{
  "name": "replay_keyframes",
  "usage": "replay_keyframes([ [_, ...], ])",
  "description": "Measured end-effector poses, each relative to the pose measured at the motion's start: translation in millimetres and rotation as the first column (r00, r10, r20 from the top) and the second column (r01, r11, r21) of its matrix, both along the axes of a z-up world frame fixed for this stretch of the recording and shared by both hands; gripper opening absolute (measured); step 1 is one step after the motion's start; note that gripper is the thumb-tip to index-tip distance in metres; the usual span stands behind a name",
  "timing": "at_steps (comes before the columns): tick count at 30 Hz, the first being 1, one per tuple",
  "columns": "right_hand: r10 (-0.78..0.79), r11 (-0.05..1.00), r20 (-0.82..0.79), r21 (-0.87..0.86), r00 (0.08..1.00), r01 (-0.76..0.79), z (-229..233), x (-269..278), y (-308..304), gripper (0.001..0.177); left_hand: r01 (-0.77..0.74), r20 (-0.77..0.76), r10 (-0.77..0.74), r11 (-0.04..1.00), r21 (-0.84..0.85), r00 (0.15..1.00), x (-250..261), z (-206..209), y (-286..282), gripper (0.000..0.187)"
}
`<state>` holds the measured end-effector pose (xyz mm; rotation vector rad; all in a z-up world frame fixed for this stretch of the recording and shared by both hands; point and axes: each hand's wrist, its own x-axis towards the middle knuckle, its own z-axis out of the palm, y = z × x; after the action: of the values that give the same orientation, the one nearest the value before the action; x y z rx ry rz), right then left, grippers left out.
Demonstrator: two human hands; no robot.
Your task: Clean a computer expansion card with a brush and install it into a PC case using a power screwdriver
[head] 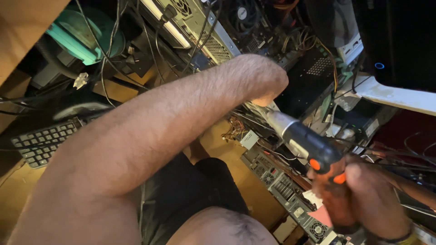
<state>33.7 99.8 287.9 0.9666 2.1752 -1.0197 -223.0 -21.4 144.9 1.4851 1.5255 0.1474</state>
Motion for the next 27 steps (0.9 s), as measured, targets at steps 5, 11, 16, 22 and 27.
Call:
replay_keyframes([
  [5,-0.181,0.954,0.470,0.297,0.864,0.038,20.6,-72.6,-9.0,0.055,-0.030,-0.002,0.030,0.999,0.015,1.000,1.7,-2.3,0.9,0.018],
  [11,-0.161,0.978,0.351,0.184,0.922,0.100,24.0,-77.8,-7.8,0.055,-0.047,0.016,0.047,0.999,0.017,0.999,1.1,1.8,-3.6,0.022],
  [16,-0.149,0.980,0.391,0.180,0.908,0.083,25.8,-86.8,-13.1,0.056,-0.058,0.019,0.057,0.998,0.014,0.998,1.7,1.5,-2.9,0.023],
  [22,-0.129,0.984,0.429,0.165,0.894,0.062,24.7,-86.7,-7.5,0.057,-0.039,0.004,0.039,0.999,-0.032,0.999,2.5,3.7,0.5,0.021],
  [27,-0.194,0.976,0.431,0.178,0.881,0.128,24.2,-88.1,-10.7,0.056,-0.059,0.032,0.059,0.998,-0.007,0.998,3.9,-1.8,3.4,0.020],
])
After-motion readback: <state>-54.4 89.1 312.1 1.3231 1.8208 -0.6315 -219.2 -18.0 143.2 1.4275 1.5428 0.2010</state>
